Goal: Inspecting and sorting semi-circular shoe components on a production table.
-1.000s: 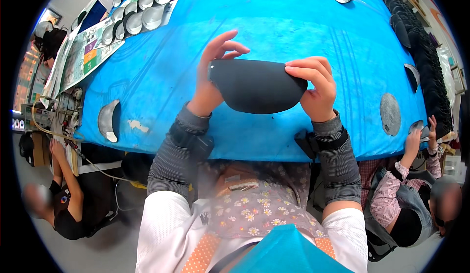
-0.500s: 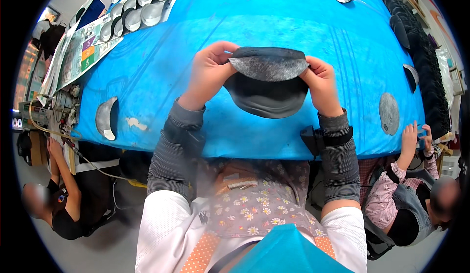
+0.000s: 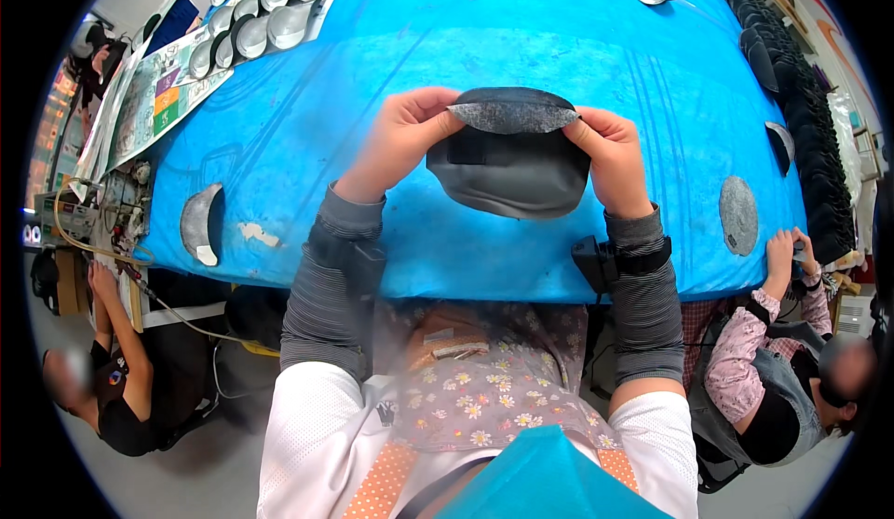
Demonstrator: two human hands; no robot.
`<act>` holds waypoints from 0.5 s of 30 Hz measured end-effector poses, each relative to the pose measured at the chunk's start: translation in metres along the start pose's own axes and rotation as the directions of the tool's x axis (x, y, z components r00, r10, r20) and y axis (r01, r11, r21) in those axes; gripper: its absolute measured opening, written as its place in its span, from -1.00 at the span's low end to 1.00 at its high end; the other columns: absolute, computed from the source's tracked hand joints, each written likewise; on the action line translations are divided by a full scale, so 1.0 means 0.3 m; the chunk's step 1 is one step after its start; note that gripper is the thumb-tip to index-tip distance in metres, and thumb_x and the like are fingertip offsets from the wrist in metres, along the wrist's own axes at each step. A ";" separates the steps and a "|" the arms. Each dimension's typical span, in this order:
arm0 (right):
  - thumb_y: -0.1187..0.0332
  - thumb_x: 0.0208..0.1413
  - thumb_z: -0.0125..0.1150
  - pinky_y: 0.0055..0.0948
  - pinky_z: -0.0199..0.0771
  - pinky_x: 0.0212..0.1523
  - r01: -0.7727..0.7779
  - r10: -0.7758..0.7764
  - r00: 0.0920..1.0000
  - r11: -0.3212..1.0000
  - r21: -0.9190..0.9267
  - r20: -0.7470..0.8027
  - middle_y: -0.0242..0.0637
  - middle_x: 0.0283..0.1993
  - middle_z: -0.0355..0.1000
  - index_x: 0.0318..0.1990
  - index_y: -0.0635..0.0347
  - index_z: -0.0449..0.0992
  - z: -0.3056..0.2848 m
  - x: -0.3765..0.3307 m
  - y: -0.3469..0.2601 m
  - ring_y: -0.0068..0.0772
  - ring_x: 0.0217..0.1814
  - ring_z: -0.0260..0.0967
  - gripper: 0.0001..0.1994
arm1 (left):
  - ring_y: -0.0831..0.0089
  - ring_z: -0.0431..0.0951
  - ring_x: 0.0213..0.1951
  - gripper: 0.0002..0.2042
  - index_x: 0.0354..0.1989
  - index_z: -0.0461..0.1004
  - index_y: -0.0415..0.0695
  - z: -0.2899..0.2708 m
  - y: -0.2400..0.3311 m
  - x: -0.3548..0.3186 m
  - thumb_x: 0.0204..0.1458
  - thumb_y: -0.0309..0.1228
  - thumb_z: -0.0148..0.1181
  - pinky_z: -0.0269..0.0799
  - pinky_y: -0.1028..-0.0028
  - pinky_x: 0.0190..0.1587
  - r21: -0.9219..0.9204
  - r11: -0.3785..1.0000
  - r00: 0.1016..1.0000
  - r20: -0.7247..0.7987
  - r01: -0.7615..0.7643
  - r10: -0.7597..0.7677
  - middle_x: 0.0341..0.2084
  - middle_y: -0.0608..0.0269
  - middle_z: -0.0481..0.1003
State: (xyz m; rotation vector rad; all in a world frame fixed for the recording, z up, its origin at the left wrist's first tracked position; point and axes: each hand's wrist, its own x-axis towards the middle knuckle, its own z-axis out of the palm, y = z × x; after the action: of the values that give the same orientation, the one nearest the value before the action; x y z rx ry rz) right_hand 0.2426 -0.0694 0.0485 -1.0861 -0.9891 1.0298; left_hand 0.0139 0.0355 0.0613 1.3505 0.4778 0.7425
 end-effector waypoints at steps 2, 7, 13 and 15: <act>0.49 0.07 0.19 -0.60 0.42 -0.20 0.005 -0.005 1.000 0.999 -0.035 0.023 -0.32 -0.27 0.53 -0.20 0.36 0.56 0.003 -0.001 0.000 -0.62 -0.26 0.42 -0.84 | 0.60 0.51 -0.27 -0.81 -0.20 0.49 -0.26 0.023 -0.011 0.002 -0.01 -0.54 0.24 0.41 0.60 -0.18 0.116 0.989 0.995 -0.038 -0.087 0.092 -0.32 0.28 0.55; 0.59 -0.01 0.14 -0.58 0.41 -0.13 0.245 -0.212 0.968 0.916 -0.318 0.134 -0.32 -0.24 0.54 -0.20 0.27 0.58 0.033 -0.008 0.013 -0.59 -0.19 0.42 -0.80 | 0.57 0.51 -0.24 -0.87 -0.31 0.51 -0.26 0.061 -0.049 0.002 -0.06 -0.62 0.23 0.42 0.57 -0.16 0.318 0.935 0.988 0.045 -0.156 0.149 -0.35 0.28 0.54; 0.64 0.00 0.09 -0.59 0.42 -0.11 0.182 -0.165 0.970 0.980 -0.084 0.178 -0.31 -0.20 0.53 -0.19 0.30 0.57 0.023 -0.016 -0.004 -0.58 -0.17 0.43 -0.78 | 0.55 0.51 -0.21 -0.79 -0.20 0.52 -0.26 0.026 -0.007 -0.011 -0.04 -0.68 0.15 0.42 0.57 -0.14 0.192 0.963 0.978 0.125 -0.191 0.169 -0.29 0.23 0.55; 0.63 -0.01 0.11 -0.58 0.41 -0.10 0.160 -0.141 0.969 0.984 -0.081 0.201 -0.30 -0.19 0.52 -0.19 0.30 0.57 0.028 -0.021 -0.003 -0.56 -0.15 0.42 -0.78 | 0.54 0.51 -0.20 -0.76 -0.15 0.52 -0.25 0.032 -0.004 -0.019 -0.03 -0.68 0.14 0.42 0.57 -0.14 0.208 0.960 0.977 0.145 -0.186 0.158 -0.25 0.22 0.54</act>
State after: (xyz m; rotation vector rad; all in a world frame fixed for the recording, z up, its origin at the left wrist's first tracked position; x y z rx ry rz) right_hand 0.2331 -0.0739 0.0501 -0.9846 -1.2712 0.9843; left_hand 0.0168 0.0247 0.0610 1.6534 0.3506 0.7562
